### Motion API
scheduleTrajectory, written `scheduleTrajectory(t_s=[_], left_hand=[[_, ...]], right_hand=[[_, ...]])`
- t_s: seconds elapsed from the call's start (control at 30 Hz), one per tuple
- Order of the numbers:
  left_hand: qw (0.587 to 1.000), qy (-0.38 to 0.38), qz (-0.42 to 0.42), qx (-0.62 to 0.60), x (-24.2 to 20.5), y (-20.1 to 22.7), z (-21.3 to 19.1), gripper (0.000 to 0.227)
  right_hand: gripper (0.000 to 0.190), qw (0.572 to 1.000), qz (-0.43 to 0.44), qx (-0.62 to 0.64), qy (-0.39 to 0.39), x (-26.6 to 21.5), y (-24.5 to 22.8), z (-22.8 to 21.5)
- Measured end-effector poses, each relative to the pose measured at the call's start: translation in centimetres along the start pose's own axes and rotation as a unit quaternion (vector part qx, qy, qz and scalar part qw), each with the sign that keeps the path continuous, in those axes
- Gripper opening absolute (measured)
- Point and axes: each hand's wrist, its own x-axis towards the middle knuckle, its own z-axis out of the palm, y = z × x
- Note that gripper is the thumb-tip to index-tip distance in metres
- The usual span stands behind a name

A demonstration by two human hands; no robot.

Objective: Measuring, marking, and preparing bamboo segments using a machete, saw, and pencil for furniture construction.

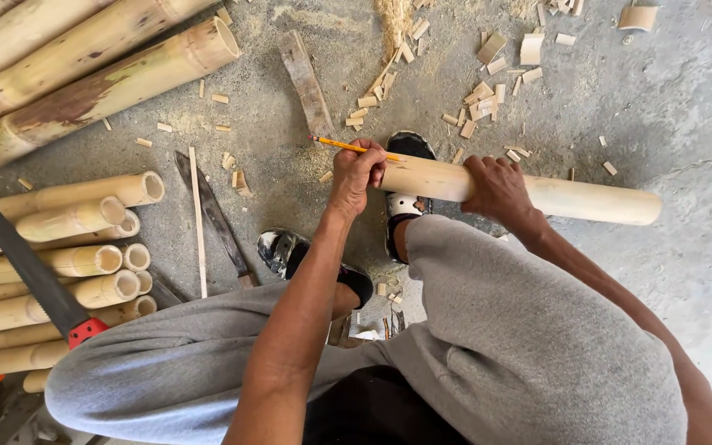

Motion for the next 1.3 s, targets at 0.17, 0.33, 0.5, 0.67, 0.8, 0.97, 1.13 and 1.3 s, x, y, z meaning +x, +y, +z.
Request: scheduleTrajectory(t_s=[0.17,0.33,0.5,0.67,0.8,0.97,1.13,1.3], left_hand=[[0.999,0.046,-0.018,0.02,-0.4,0.5,0.6,0.01],[0.998,0.041,-0.021,0.042,-0.3,0.4,0.3,0.008],[0.998,0.016,-0.002,0.055,-0.3,0.1,0.4,0.006],[0.997,0.035,0.013,0.072,0.0,-0.4,0.5,0.006],[0.996,0.039,0.014,0.081,0.2,-0.4,0.6,0.006],[0.996,0.037,0.016,0.085,0.2,-0.6,0.5,0.005],[0.996,0.033,0.026,0.084,0.0,-0.3,0.8,0.005],[0.995,0.026,0.035,0.084,-0.1,-0.5,0.7,0.007]], right_hand=[[0.08,1.0,-0.008,0.0,0.02,0.1,0.2,0.3],[0.08,1.0,-0.002,0.001,0.028,-0.1,-0.2,0.4],[0.081,0.999,0.002,-0.007,0.032,-0.1,0.0,0.8],[0.083,0.999,0.004,-0.01,0.043,-0.2,-0.1,0.9],[0.084,0.999,0.002,0.002,0.046,-0.3,-0.3,0.6],[0.084,1.0,0.007,-0.001,0.029,-0.2,-0.4,0.3],[0.084,1.0,0.007,0.003,0.011,0.2,0.0,0.4],[0.081,0.999,0.009,0.015,-0.027,0.9,0.4,-0.2]])
